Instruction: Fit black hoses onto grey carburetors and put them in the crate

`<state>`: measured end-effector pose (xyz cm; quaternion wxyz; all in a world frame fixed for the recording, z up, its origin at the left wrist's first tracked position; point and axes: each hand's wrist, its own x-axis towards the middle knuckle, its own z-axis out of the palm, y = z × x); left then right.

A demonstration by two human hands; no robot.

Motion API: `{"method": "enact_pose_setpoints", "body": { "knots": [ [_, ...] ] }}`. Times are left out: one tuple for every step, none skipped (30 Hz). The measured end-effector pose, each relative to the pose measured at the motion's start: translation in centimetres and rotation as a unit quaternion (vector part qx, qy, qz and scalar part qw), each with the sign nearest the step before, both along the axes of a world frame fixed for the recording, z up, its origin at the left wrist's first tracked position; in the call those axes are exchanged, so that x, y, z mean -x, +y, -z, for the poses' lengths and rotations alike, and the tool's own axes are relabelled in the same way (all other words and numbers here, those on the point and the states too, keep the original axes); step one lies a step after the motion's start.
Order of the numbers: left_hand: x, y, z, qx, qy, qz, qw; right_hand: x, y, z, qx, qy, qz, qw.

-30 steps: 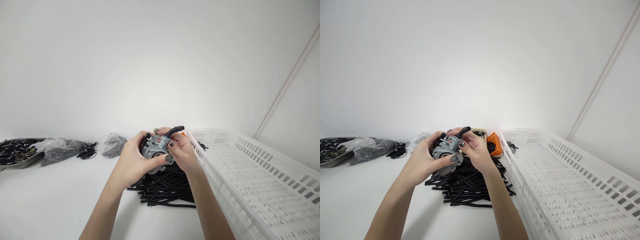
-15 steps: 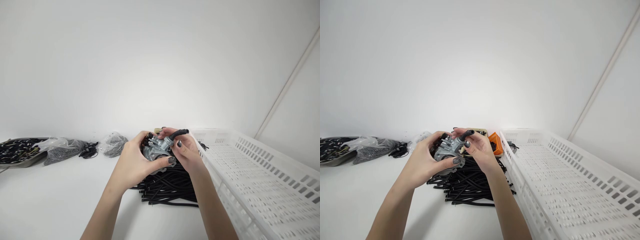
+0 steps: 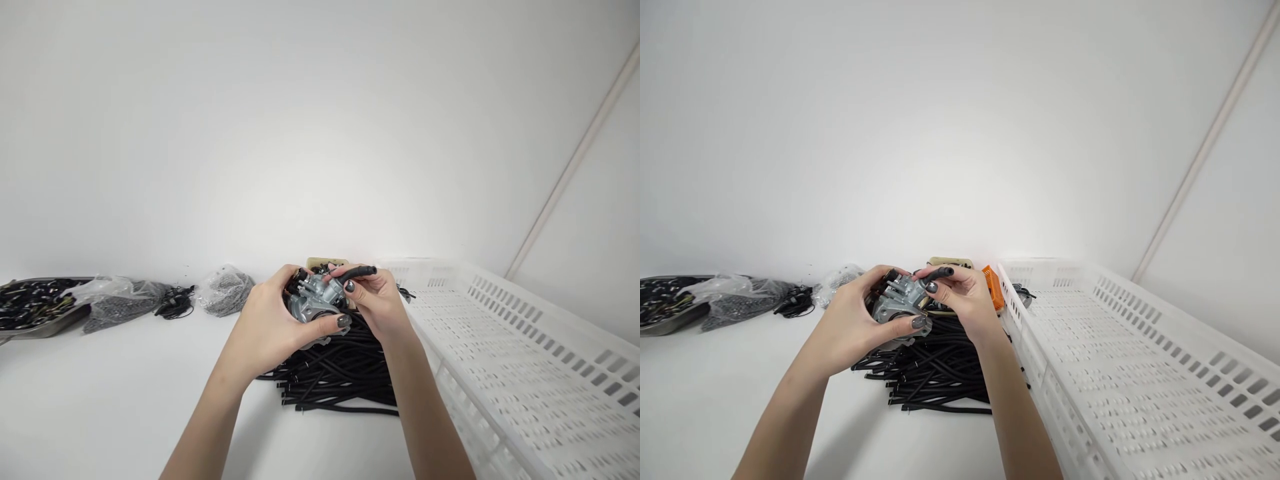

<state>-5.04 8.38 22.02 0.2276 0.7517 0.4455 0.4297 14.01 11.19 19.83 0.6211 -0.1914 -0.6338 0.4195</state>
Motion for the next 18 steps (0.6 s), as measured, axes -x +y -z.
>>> {"method": "enact_pose_setpoints", "body": {
  "knots": [
    [-0.03,0.01,-0.04,0.001,0.001,0.001,1.000,-0.10,-0.04,-0.05,0.000,-0.004,-0.002,1.000],
    [-0.07,0.02,-0.07,0.002,0.002,0.002,1.000,-0.21,-0.06,-0.09,0.002,-0.006,-0.005,1.000],
    [-0.13,0.05,-0.08,0.003,0.001,0.004,1.000,-0.30,-0.06,-0.11,0.004,-0.004,-0.006,1.000],
    [-0.19,0.07,-0.09,0.002,0.000,0.006,1.000,-0.39,-0.04,-0.10,0.008,-0.001,-0.007,1.000],
    [-0.26,0.08,-0.09,0.000,0.000,0.007,1.000,-0.48,-0.01,-0.09,0.014,0.002,-0.007,1.000],
    [-0.33,0.09,-0.08,-0.002,0.000,0.008,1.000,-0.55,0.02,-0.07,0.020,0.005,-0.007,1.000],
    [-0.41,0.09,-0.07,-0.004,-0.001,0.009,1.000,-0.62,0.06,-0.05,0.026,0.007,-0.009,1.000],
    [-0.47,0.07,-0.05,-0.004,-0.001,0.011,1.000,-0.68,0.10,-0.03,0.030,0.008,-0.011,0.999],
    [-0.52,0.04,-0.04,-0.002,0.001,0.013,1.000,-0.73,0.13,-0.02,0.035,0.009,-0.016,0.999],
    [-0.56,0.01,-0.03,0.000,0.004,0.013,1.000,-0.78,0.15,-0.01,0.040,0.010,-0.021,0.999],
    [-0.58,-0.02,-0.02,0.001,0.008,0.009,1.000,-0.81,0.18,0.00,0.045,0.013,-0.026,0.999],
    [-0.60,-0.05,-0.01,0.001,0.012,0.002,1.000,-0.83,0.19,-0.01,0.049,0.016,-0.030,0.998],
    [-0.61,-0.07,0.01,-0.002,0.017,-0.006,1.000,-0.84,0.19,-0.03,0.052,0.019,-0.033,0.998],
    [-0.62,-0.08,0.02,-0.007,0.021,-0.014,1.000,-0.82,0.18,-0.06,0.054,0.022,-0.036,0.998],
    [-0.65,-0.08,0.05,-0.013,0.024,-0.023,0.999,-0.77,0.15,-0.10,0.055,0.023,-0.037,0.998],
    [-0.70,-0.06,0.07,-0.020,0.025,-0.031,0.999,-0.69,0.11,-0.16,0.055,0.024,-0.036,0.998],
    [-0.77,-0.04,0.11,-0.027,0.023,-0.039,0.999,-0.56,0.07,-0.23,0.054,0.022,-0.033,0.998],
    [-0.88,-0.01,0.15,-0.033,0.017,-0.047,0.998,-0.39,0.04,-0.29,0.050,0.018,-0.029,0.998]
  ]
}}
